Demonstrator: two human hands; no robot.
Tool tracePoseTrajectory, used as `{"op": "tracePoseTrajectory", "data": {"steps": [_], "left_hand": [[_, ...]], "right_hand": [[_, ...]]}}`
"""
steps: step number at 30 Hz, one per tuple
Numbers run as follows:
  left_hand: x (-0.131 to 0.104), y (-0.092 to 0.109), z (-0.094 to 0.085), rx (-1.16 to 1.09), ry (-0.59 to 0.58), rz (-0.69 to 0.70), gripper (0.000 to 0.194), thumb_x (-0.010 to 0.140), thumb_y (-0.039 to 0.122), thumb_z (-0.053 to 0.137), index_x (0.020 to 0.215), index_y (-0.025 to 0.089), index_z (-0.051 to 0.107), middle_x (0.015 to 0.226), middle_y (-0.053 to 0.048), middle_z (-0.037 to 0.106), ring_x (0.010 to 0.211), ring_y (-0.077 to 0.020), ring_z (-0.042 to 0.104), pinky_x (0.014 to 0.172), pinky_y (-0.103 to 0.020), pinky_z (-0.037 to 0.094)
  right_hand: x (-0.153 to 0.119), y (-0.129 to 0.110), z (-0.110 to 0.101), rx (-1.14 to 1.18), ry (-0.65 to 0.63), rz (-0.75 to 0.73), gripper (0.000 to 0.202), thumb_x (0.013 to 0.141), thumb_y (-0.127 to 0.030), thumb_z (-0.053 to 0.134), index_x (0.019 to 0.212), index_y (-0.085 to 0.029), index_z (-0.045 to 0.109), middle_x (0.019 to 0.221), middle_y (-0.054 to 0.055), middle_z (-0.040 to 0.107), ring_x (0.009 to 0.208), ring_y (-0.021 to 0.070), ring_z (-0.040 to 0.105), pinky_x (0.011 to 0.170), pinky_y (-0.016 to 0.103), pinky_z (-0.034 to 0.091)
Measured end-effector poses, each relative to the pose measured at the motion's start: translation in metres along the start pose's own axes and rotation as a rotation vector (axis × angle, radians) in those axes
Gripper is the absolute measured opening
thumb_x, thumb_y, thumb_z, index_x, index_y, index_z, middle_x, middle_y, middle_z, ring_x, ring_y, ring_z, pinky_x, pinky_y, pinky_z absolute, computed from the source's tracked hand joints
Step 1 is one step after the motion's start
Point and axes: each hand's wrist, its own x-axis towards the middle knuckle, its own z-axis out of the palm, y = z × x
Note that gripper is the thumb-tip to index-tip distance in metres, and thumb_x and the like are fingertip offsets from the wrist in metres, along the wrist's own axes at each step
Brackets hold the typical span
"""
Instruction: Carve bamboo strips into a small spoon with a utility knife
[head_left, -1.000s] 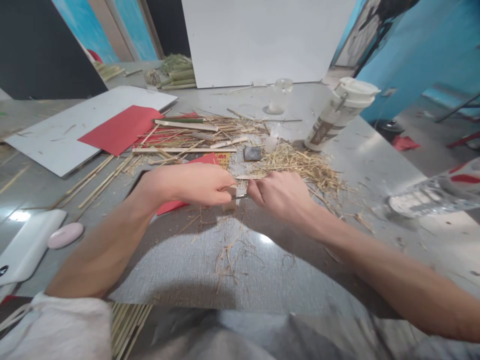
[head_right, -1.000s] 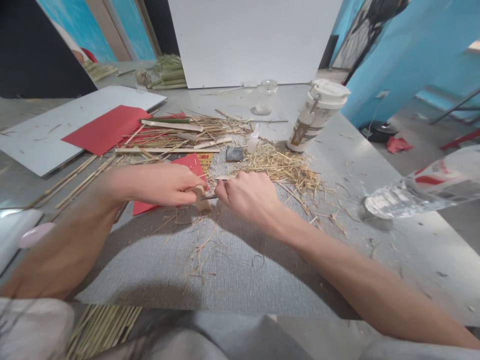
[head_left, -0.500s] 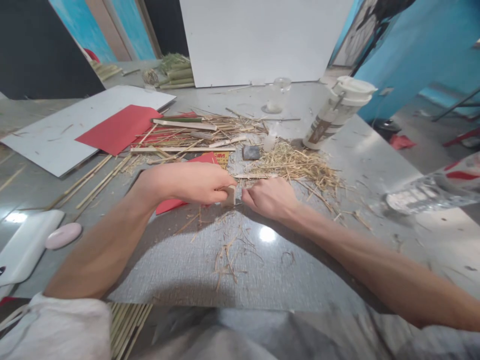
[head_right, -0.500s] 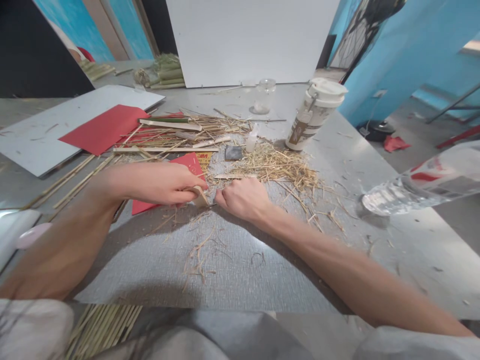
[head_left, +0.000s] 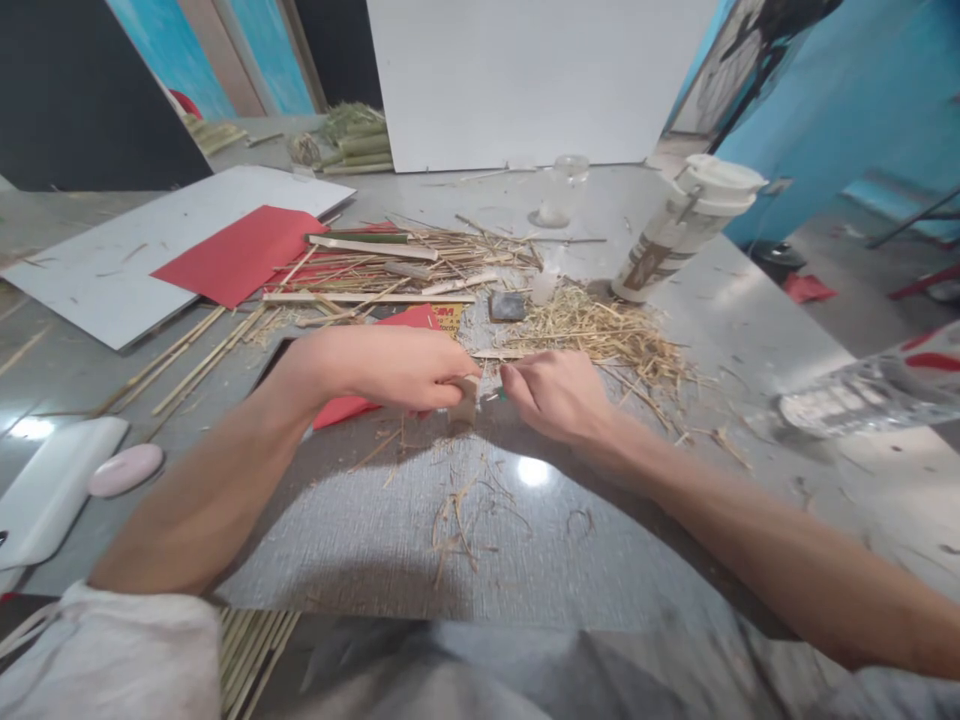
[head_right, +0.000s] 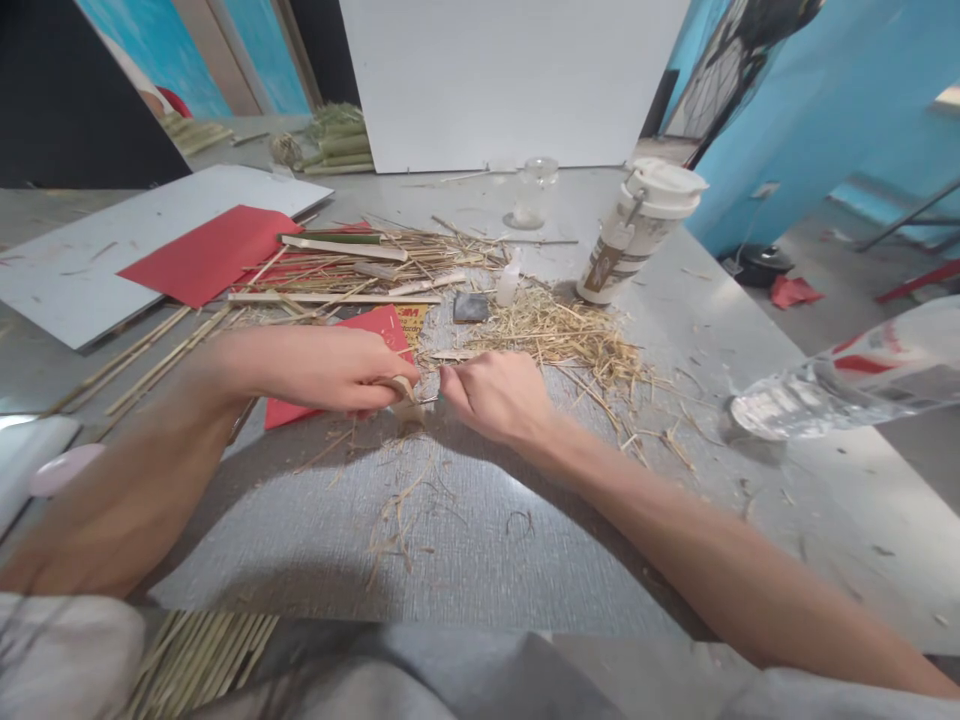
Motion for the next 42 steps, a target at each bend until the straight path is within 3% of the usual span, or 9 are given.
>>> {"op": "tracePoseTrajectory", "data": {"steps": [7,14,23,31,42], "left_hand": [[-0.001,0.003,-0.003,0.003,-0.017,0.008,0.017,0.092,0.016,0.052,0.091,0.023,0.068,0.077,0.000,0.073,0.067,-0.0175,0.066,0.061,-0.028,0.044],[-0.001,-0.001,-0.003,-0.020,-0.030,-0.014,0.017,0.094,0.017,0.051,0.094,0.023,0.067,0.080,0.000,0.076,0.071,-0.0179,0.071,0.064,-0.028,0.047],[0.000,0.001,-0.003,0.014,-0.016,-0.010,0.019,0.093,0.018,0.051,0.094,0.024,0.069,0.078,0.000,0.075,0.068,-0.0181,0.068,0.063,-0.028,0.044],[-0.001,-0.006,-0.002,-0.010,-0.033,0.016,0.016,0.093,0.018,0.052,0.093,0.023,0.067,0.081,-0.001,0.076,0.072,-0.0187,0.070,0.066,-0.028,0.046],[0.001,-0.003,-0.002,-0.012,-0.034,0.012,0.017,0.094,0.019,0.051,0.093,0.023,0.067,0.079,0.000,0.075,0.068,-0.0179,0.068,0.062,-0.028,0.044]], "right_hand": [[0.001,-0.003,0.006,-0.060,-0.032,-0.022,0.069,0.112,-0.042,0.030,0.077,-0.017,0.084,0.072,0.014,0.077,0.060,0.0210,0.060,0.060,0.036,0.025],[0.002,-0.003,0.012,-0.098,-0.052,-0.057,0.060,0.109,-0.041,0.039,0.077,-0.017,0.084,0.075,0.014,0.078,0.064,0.0234,0.065,0.061,0.035,0.028],[0.001,0.000,0.006,-0.072,-0.005,0.025,0.068,0.113,-0.042,0.029,0.086,-0.017,0.086,0.080,0.013,0.080,0.063,0.0205,0.064,0.060,0.035,0.026],[0.002,-0.007,0.017,-0.088,-0.033,-0.062,0.064,0.109,-0.044,0.037,0.075,-0.018,0.084,0.072,0.013,0.077,0.062,0.0223,0.063,0.060,0.036,0.023],[0.003,-0.002,0.015,-0.082,-0.030,0.005,0.070,0.113,-0.043,0.027,0.082,-0.016,0.084,0.079,0.013,0.080,0.064,0.0215,0.063,0.061,0.036,0.025]]}}
